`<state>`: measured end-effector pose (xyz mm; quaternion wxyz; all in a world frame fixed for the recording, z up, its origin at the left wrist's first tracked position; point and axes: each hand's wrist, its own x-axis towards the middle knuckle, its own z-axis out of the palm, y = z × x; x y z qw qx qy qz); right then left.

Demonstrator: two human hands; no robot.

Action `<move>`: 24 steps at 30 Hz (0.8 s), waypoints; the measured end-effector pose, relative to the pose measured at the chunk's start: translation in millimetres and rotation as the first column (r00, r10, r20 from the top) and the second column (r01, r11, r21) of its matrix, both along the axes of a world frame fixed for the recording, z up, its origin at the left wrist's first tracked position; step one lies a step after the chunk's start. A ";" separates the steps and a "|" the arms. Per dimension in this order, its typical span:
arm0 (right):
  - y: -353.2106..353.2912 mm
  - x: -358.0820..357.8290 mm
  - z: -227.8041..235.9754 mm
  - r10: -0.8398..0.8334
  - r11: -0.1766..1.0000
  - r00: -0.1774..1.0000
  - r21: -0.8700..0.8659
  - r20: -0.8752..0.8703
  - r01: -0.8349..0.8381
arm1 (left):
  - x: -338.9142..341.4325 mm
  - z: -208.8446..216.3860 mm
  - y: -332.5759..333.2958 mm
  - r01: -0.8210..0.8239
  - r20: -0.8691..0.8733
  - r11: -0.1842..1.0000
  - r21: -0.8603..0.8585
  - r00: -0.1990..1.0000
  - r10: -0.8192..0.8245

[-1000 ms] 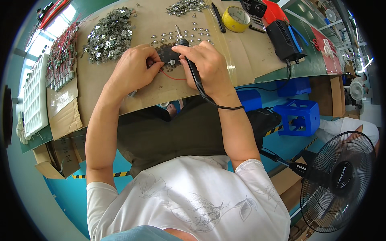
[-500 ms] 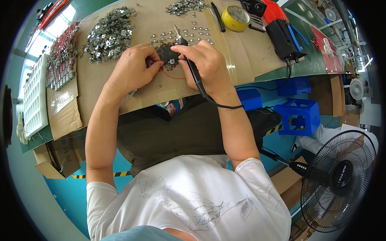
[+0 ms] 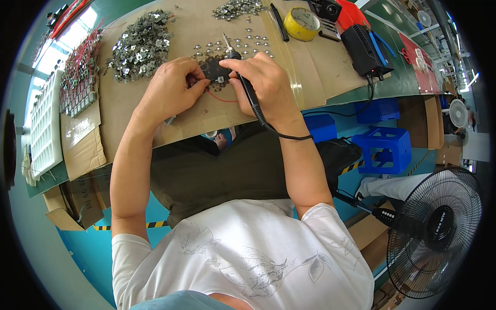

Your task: Soldering electronic components onto a printed circuit board at an industrial workstation.

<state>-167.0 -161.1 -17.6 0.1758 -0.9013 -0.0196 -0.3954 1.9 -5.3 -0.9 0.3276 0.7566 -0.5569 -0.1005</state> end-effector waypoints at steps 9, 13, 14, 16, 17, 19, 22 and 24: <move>0.7 -1.2 -1.2 0.002 0.999 1.000 0.032 0.003 -0.002 | 8.1 -2.7 5.0 -0.032 -0.024 0.998 -0.046 0.999 0.031; 0.6 -3.9 -1.3 -0.004 0.999 1.000 0.054 0.007 0.004 | 19.5 4.7 9.9 -0.133 -0.002 0.991 0.000 0.991 0.133; 0.6 -4.5 -1.0 -0.001 0.998 1.000 0.059 0.002 0.001 | 22.4 5.0 10.0 -0.161 0.002 0.986 0.036 0.987 0.161; 0.8 -4.9 -0.9 0.004 0.998 1.000 0.066 0.002 -0.004 | 24.2 4.7 11.6 -0.170 0.034 0.984 0.050 0.985 0.168; 1.0 -4.9 -1.2 0.008 0.997 1.000 0.071 0.000 -0.008 | 24.2 4.6 12.0 -0.178 0.062 0.982 0.064 0.983 0.174; 1.2 -4.9 -1.8 0.012 0.997 1.000 0.077 0.003 -0.013 | 22.0 6.1 13.5 -0.206 0.112 0.977 0.059 0.974 0.199; 1.1 -5.3 -3.0 0.021 0.996 1.000 0.085 0.011 -0.022 | 12.9 14.4 15.8 -0.288 0.177 0.958 0.011 0.943 0.282; 1.3 -6.6 -2.8 0.026 0.995 1.000 0.100 0.005 -0.027 | 1.6 24.1 16.8 -0.339 0.192 0.940 -0.034 0.921 0.339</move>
